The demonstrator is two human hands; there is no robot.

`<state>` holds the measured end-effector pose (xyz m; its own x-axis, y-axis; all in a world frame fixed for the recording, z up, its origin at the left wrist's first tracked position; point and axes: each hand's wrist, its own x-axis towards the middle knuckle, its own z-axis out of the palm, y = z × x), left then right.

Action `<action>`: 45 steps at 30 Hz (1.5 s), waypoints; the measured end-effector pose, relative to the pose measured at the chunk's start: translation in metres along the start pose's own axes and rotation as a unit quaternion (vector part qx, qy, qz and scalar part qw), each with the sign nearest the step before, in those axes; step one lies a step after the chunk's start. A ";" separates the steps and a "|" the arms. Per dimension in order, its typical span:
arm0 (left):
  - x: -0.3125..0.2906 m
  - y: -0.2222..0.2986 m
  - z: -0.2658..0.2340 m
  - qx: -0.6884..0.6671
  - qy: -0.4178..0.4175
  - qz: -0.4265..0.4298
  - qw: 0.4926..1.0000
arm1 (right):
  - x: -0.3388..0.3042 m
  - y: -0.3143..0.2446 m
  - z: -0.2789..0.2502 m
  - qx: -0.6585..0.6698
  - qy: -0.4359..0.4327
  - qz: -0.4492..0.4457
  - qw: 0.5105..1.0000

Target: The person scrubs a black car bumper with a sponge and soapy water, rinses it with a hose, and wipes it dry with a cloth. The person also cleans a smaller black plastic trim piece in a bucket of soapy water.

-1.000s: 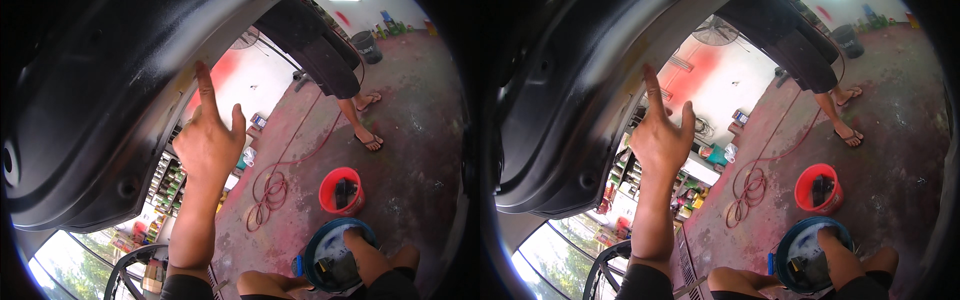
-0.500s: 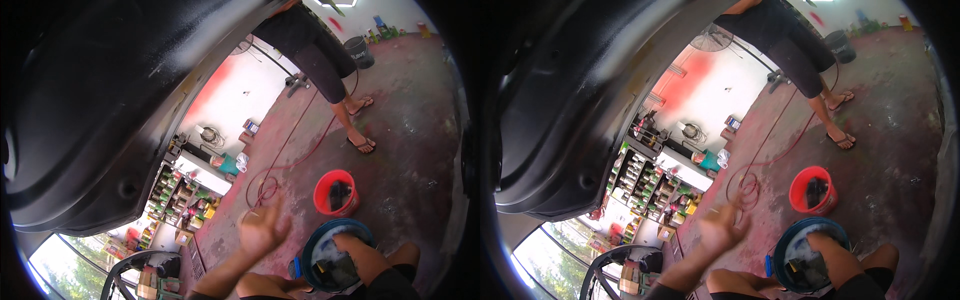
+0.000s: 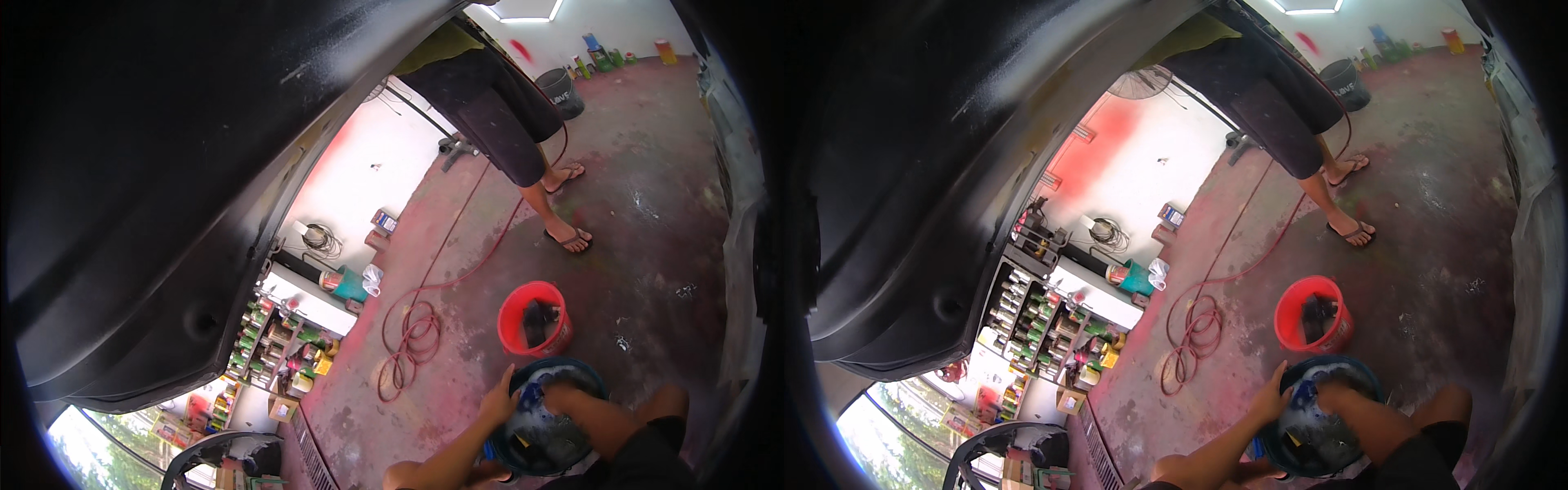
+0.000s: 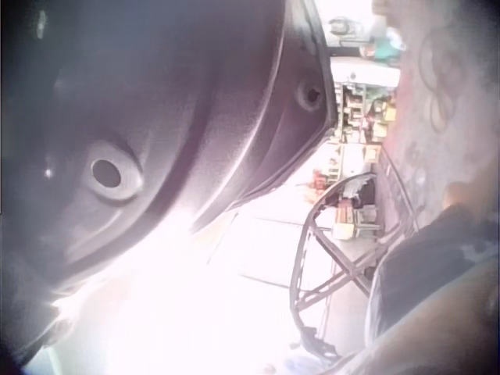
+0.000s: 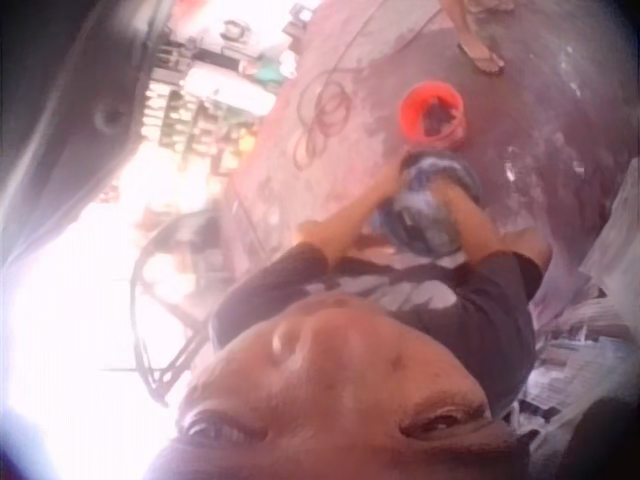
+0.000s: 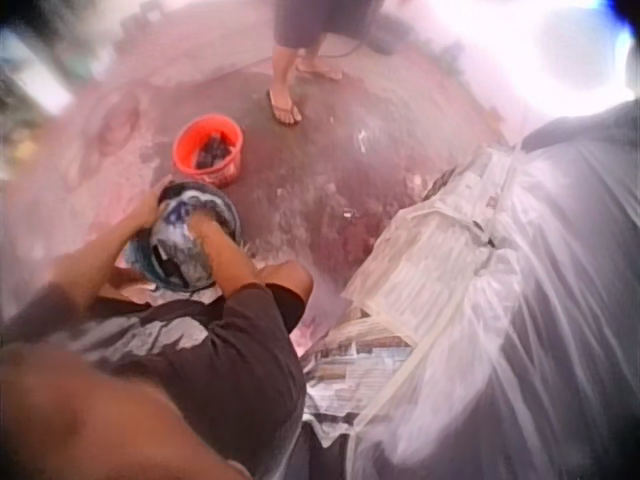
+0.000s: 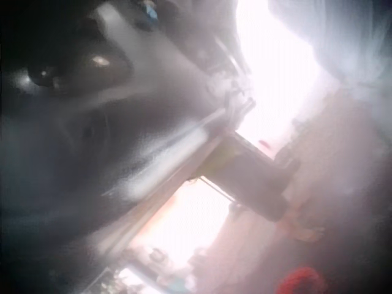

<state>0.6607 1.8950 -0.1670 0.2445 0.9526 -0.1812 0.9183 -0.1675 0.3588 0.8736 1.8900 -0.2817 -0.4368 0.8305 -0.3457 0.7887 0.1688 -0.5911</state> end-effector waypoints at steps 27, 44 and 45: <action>0.008 -0.020 0.009 -0.030 -0.005 -0.011 0.999 | -0.087 -0.137 -0.195 0.400 0.293 -0.134 0.858; -0.002 -0.023 0.006 -0.001 -0.002 -0.059 0.998 | -0.088 -0.093 -0.184 0.130 0.237 -0.057 0.961; 0.003 -0.019 0.010 -0.002 -0.003 -0.051 0.999 | -0.087 -0.084 -0.183 0.164 0.250 -0.043 0.953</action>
<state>0.6473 1.8982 -0.1833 0.1522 0.9631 -0.2218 0.9370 -0.0692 0.3424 0.9249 1.9006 -0.0686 -0.1673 0.9843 0.0567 0.5464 0.1404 -0.8257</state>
